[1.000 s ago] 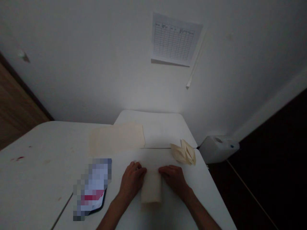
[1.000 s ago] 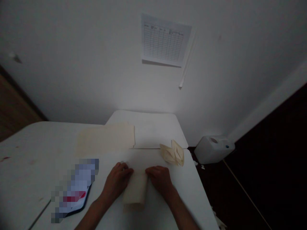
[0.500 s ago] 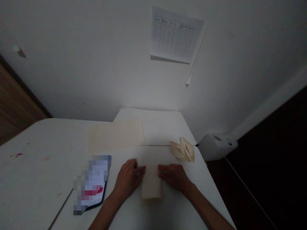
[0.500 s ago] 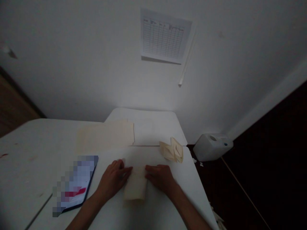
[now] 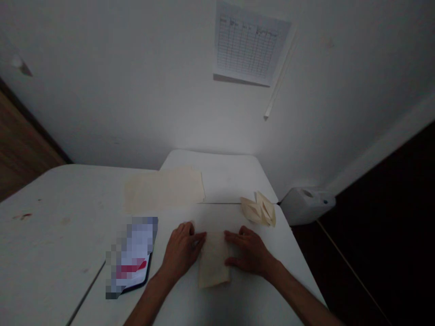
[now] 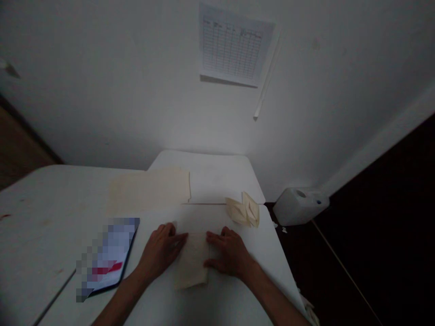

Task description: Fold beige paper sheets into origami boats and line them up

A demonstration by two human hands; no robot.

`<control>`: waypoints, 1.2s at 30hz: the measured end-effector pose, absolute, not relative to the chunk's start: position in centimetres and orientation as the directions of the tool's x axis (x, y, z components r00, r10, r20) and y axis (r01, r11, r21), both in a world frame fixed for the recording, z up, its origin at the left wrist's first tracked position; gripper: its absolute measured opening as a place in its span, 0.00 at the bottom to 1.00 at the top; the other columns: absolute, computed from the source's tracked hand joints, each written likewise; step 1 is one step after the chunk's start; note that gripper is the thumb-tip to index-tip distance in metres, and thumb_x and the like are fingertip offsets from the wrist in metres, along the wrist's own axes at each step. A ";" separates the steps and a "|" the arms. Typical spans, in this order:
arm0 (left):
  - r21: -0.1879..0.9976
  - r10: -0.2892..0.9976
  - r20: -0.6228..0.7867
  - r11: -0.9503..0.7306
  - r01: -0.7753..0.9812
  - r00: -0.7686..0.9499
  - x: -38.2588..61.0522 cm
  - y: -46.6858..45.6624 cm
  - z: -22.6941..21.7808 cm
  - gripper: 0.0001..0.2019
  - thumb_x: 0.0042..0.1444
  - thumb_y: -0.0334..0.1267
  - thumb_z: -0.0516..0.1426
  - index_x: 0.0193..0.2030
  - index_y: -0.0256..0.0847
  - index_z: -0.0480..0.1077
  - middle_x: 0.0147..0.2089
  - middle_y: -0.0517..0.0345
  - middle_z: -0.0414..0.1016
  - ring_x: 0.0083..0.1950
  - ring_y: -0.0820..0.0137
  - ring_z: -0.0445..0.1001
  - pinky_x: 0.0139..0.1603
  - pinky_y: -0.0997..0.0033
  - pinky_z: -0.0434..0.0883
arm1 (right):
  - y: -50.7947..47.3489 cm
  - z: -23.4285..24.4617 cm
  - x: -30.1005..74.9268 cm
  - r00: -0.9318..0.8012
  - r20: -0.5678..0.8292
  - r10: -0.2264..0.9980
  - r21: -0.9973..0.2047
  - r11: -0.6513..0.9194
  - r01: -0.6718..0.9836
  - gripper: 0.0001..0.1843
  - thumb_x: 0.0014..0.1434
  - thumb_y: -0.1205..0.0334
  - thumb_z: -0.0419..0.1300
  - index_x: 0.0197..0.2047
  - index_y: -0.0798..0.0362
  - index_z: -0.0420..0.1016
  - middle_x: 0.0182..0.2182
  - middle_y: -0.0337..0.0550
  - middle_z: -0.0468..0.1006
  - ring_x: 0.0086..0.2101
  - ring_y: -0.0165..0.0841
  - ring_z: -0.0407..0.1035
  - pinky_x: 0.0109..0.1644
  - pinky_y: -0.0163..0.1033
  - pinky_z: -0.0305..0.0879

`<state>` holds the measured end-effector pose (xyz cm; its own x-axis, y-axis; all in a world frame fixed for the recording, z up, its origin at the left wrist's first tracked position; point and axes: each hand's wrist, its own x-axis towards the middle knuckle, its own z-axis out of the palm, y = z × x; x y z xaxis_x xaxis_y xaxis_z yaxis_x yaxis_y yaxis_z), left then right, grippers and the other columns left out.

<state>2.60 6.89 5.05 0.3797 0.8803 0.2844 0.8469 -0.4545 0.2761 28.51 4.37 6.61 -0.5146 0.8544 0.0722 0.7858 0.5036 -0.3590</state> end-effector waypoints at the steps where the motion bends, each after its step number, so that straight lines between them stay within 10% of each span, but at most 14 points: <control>1: 0.278 0.880 0.289 -0.454 0.847 0.377 2.6 6.9 5.0 0.10 0.62 0.42 0.55 0.45 0.53 0.77 0.36 0.56 0.63 0.41 0.63 0.63 0.39 0.65 0.60 | 4.3 6.6 28.6 -0.527 0.068 0.847 -0.355 0.514 0.781 0.40 0.48 0.40 0.67 0.60 0.47 0.66 0.57 0.44 0.71 0.47 0.44 0.64 0.53 0.47 0.61; 19: 0.276 0.857 0.344 -0.483 0.831 0.385 2.5 6.7 4.8 0.11 0.61 0.41 0.55 0.47 0.52 0.76 0.37 0.56 0.65 0.41 0.63 0.65 0.41 0.61 0.65 | 3.4 7.4 29.2 -0.608 -0.014 0.794 -0.405 0.551 0.730 0.56 0.41 0.26 0.61 0.67 0.47 0.55 0.66 0.44 0.56 0.61 0.49 0.50 0.64 0.52 0.43; 28: 0.167 0.687 0.405 -0.704 0.690 0.604 3.7 4.0 4.5 0.17 0.61 0.32 0.51 0.56 0.44 0.68 0.64 0.49 0.63 0.63 0.57 0.61 0.59 0.52 0.66 | 3.4 7.2 29.0 -0.591 -0.027 0.806 -0.412 0.530 0.741 0.56 0.40 0.26 0.62 0.66 0.48 0.56 0.66 0.44 0.55 0.62 0.49 0.49 0.65 0.53 0.42; 36: 0.124 0.672 0.333 -0.727 0.675 0.662 5.9 3.8 3.7 0.22 0.60 0.30 0.50 0.62 0.39 0.61 0.65 0.46 0.63 0.66 0.59 0.61 0.62 0.54 0.65 | 3.4 7.3 28.9 -0.577 -0.021 0.817 -0.439 0.511 0.739 0.60 0.37 0.27 0.65 0.67 0.50 0.54 0.64 0.47 0.60 0.62 0.49 0.50 0.65 0.51 0.45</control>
<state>5.93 3.76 3.68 0.6618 0.6715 0.3332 0.6753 -0.7271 0.1240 28.91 3.42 7.28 -0.5766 0.8168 -0.0206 0.7390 0.5106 -0.4395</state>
